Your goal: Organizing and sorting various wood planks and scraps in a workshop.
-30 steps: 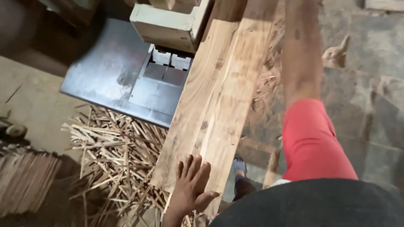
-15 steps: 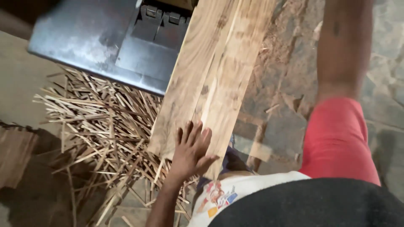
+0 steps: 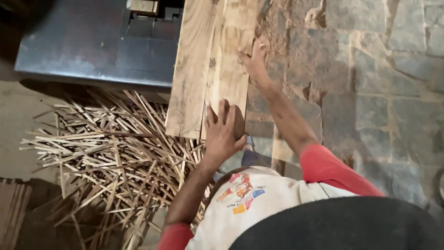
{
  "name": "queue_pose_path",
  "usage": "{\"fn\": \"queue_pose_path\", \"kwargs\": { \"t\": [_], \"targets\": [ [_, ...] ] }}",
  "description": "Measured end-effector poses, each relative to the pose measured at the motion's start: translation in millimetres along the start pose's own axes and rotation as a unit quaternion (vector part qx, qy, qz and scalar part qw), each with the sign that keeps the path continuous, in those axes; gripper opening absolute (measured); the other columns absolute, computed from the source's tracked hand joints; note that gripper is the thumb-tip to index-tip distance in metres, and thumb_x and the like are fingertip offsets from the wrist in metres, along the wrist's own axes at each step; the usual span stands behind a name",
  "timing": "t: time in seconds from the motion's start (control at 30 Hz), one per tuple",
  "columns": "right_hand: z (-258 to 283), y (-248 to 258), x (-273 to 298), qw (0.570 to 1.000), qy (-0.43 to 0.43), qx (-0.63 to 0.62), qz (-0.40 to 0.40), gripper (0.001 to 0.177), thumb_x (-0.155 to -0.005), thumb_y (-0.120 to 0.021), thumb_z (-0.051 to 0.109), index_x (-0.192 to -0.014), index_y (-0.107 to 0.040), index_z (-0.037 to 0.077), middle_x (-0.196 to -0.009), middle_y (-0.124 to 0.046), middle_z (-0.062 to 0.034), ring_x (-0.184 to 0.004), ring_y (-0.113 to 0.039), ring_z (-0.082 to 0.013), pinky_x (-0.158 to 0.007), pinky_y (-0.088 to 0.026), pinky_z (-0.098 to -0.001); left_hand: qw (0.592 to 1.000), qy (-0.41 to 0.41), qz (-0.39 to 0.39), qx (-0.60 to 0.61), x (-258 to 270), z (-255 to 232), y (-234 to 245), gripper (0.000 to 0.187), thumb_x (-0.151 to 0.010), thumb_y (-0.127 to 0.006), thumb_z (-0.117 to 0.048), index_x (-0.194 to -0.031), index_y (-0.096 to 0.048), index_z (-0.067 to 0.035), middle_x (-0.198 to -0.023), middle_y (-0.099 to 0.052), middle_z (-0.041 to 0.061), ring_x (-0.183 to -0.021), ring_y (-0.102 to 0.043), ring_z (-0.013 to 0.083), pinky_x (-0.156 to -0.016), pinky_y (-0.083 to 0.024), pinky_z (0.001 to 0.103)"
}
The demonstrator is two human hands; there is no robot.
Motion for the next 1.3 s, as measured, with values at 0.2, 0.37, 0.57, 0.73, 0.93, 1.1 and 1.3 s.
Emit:
{"fn": "queue_pose_path", "kwargs": {
  "t": [0.2,0.37,0.57,0.73,0.93,1.1,1.3],
  "targets": [
    [49.5,-10.8,8.3,0.988,-0.047,-0.141,-0.042,0.095,-0.1,-0.072,0.04,-0.163,-0.013,0.0,-0.15,-0.052,-0.0167,-0.108,-0.068,-0.0202,-0.092,-0.061,-0.0337,0.994,-0.03,-0.083,0.058,1.7,11.4,-1.5,0.11,-0.067,-0.088,-0.044,-0.156,-0.033,-0.009,-0.165,-0.02,0.02,-0.147,-0.014,0.0592,-0.119,-0.021,0.068],
    [-61.0,-26.2,-26.4,0.99,-0.043,-0.132,-0.006,0.067,-0.104,-0.075,0.024,-0.155,-0.039,0.0,-0.129,-0.064,-0.015,-0.102,-0.069,-0.0209,-0.086,-0.062,-0.0371,0.997,-0.005,-0.052,0.063,5.7,4.4,11.3,0.108,-0.067,-0.088,-0.042,-0.154,-0.034,-0.007,-0.163,-0.023,0.021,-0.146,-0.017,0.0603,-0.121,-0.022,0.068],
    [-26.6,-2.6,-13.9,0.974,0.01,-0.227,0.014,0.08,-0.101,-0.067,0.016,-0.162,-0.016,0.002,-0.153,-0.047,-0.0159,-0.131,-0.056,-0.0268,-0.105,-0.055,-0.0388,0.992,-0.026,-0.087,0.09,-2.7,14.4,7.1,0.099,-0.074,-0.086,-0.05,-0.149,-0.038,-0.007,-0.159,-0.024,0.026,-0.144,-0.018,0.0589,-0.113,-0.024,0.07],
    [-16.4,17.3,-15.9,0.997,-0.05,-0.062,0.019,0.076,-0.108,-0.069,0.018,-0.164,-0.021,-0.002,-0.169,-0.029,-0.0217,-0.152,-0.036,-0.0328,-0.124,-0.031,-0.041,0.937,0.13,-0.12,0.302,9.7,72.8,53.6,0.05,-0.096,-0.068,-0.037,-0.134,-0.06,-0.005,-0.147,-0.054,0.021,-0.133,-0.057,0.0362,-0.113,-0.049,0.053],
    [61.8,26.8,38.4,0.99,-0.018,-0.131,0.044,0.068,-0.108,-0.059,0.012,-0.165,-0.025,-0.004,-0.168,-0.033,-0.0197,-0.154,-0.038,-0.0312,-0.127,-0.033,-0.0394,0.888,0.186,-0.298,0.296,31.6,191.3,11.8,0.047,-0.096,-0.073,-0.03,-0.134,-0.064,-0.005,-0.143,-0.059,0.017,-0.13,-0.06,0.0354,-0.111,-0.047,0.05],
    [73.4,34.7,92.6,0.996,0.048,-0.019,0.069,0.058,-0.111,-0.057,0.012,-0.163,-0.037,-0.002,-0.163,-0.048,-0.0179,-0.151,-0.05,-0.0306,-0.128,-0.039,-0.0399,0.87,0.245,-0.291,0.313,23.5,265.4,-21.6,0.051,-0.097,-0.071,-0.038,-0.135,-0.064,-0.005,-0.14,-0.063,0.015,-0.13,-0.063,0.0334,-0.112,-0.052,0.047],
    [91.2,48.9,170.9,0.992,0.001,-0.122,-0.029,0.07,-0.109,-0.058,0.028,-0.163,-0.025,-0.002,-0.168,-0.033,-0.0198,-0.156,-0.036,-0.0333,-0.128,-0.032,-0.0445,0.788,0.333,-0.324,0.405,-37.1,385.9,-103.8,0.069,-0.097,-0.069,-0.052,-0.142,-0.053,-0.003,-0.143,-0.056,0.018,-0.128,-0.056,0.035,-0.104,-0.044,0.056]
  ]
}}
Point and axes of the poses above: each hand's wrist, its own x-axis away from the middle knuckle, its own y-axis out of the back of the hand, z = x × y, the point moved 2 cm from there along -x, towards the middle knuckle
